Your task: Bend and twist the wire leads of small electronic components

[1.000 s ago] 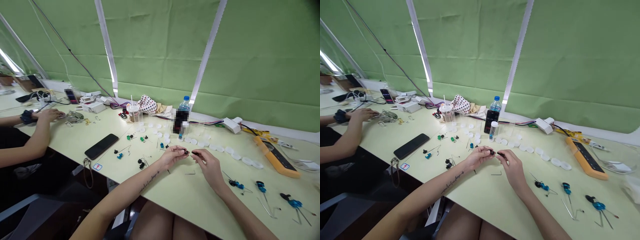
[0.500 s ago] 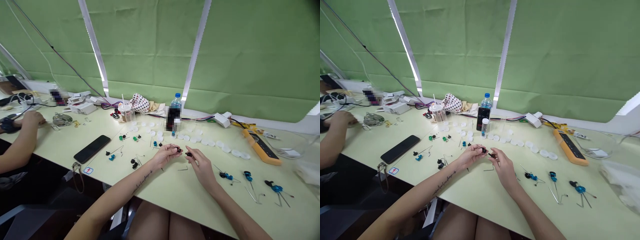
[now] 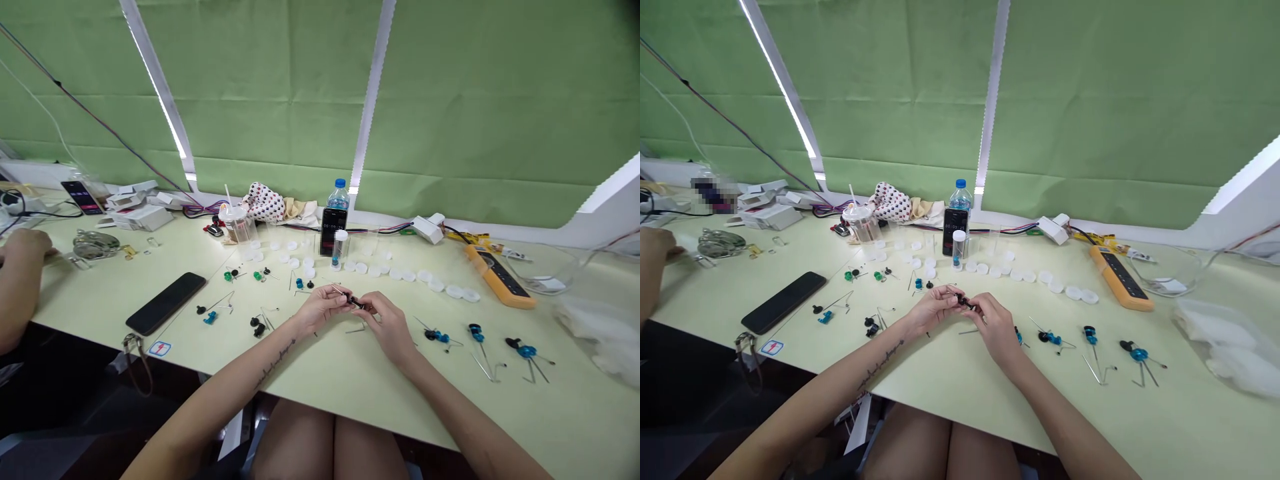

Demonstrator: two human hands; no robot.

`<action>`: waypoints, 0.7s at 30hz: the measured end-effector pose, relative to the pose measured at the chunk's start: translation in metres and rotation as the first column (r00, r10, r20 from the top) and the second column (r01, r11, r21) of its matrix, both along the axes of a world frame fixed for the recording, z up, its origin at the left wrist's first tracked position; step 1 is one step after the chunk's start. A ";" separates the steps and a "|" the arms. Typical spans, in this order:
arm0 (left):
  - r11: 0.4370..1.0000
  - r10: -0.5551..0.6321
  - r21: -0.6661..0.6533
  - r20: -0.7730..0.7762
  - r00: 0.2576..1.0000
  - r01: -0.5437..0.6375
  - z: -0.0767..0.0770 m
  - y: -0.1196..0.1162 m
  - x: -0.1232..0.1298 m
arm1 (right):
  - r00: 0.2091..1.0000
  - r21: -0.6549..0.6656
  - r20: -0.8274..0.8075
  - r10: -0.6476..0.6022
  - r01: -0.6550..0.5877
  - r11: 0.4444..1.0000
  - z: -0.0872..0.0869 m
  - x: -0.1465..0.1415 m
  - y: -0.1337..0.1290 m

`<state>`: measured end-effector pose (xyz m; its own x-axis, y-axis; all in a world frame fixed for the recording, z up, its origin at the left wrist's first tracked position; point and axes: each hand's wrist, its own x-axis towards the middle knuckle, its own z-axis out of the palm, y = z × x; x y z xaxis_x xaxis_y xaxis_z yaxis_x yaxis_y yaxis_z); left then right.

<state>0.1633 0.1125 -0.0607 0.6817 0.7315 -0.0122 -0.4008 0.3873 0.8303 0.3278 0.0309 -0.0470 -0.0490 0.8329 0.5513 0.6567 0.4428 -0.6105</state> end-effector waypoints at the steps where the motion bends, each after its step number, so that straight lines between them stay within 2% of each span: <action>1: 1.000 -0.001 0.003 0.000 1.000 0.001 0.000 0.000 0.000 | 1.000 0.000 0.010 0.003 -0.003 1.000 0.000 0.000 0.000; 16: 1.000 0.006 0.005 -0.017 1.000 -0.006 0.004 -0.001 0.000 | 0.990 0.050 0.138 -0.033 0.026 0.998 0.004 -0.001 -0.002; 21: 1.000 0.018 0.015 -0.057 0.998 -0.018 0.006 -0.001 -0.001 | 0.995 0.052 0.087 -0.046 0.042 0.998 0.001 -0.002 -0.001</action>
